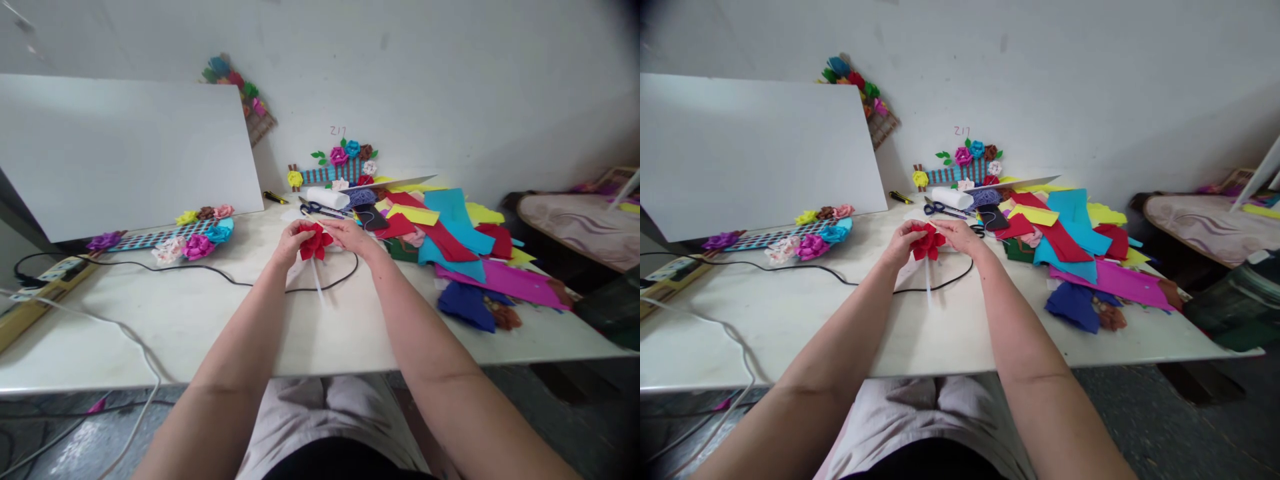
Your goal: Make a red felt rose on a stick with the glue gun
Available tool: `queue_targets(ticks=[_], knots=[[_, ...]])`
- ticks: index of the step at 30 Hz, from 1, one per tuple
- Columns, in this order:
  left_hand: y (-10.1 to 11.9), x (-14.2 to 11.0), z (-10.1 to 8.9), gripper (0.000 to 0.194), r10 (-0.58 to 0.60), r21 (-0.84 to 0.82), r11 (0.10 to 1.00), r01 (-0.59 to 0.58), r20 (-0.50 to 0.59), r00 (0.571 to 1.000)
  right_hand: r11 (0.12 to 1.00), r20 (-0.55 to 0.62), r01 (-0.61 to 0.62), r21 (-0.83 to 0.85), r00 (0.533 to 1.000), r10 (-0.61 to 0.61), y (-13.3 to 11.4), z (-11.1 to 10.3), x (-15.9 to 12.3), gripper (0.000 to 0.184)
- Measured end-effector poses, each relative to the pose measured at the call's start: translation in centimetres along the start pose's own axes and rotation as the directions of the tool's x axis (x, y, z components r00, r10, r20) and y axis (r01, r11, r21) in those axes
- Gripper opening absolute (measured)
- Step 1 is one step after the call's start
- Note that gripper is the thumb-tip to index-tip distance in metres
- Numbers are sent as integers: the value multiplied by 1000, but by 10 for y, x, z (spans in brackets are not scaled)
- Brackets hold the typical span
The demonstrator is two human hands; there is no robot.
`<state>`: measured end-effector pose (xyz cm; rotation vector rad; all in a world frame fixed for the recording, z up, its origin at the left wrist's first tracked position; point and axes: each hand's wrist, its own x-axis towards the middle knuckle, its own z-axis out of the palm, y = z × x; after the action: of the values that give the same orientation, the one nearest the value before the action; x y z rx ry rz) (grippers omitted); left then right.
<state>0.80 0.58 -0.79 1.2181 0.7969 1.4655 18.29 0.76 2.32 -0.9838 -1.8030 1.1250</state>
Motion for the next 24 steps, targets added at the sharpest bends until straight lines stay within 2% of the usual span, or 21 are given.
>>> queue_targets(ticks=[4,12,24], knots=[[3,-1,-1,29,-43,31,999,42,41,998,999,22,-30,30,999,29,1,0,0,44],[0,0,-2,26,-97,93,992,87,103,990,998,62,-59,-20,996,61,-1,-2,-2,48],[3,-2,-5,26,-157,75,985,152,65,985,995,94,-93,-24,991,94,-1,1,-3,47]])
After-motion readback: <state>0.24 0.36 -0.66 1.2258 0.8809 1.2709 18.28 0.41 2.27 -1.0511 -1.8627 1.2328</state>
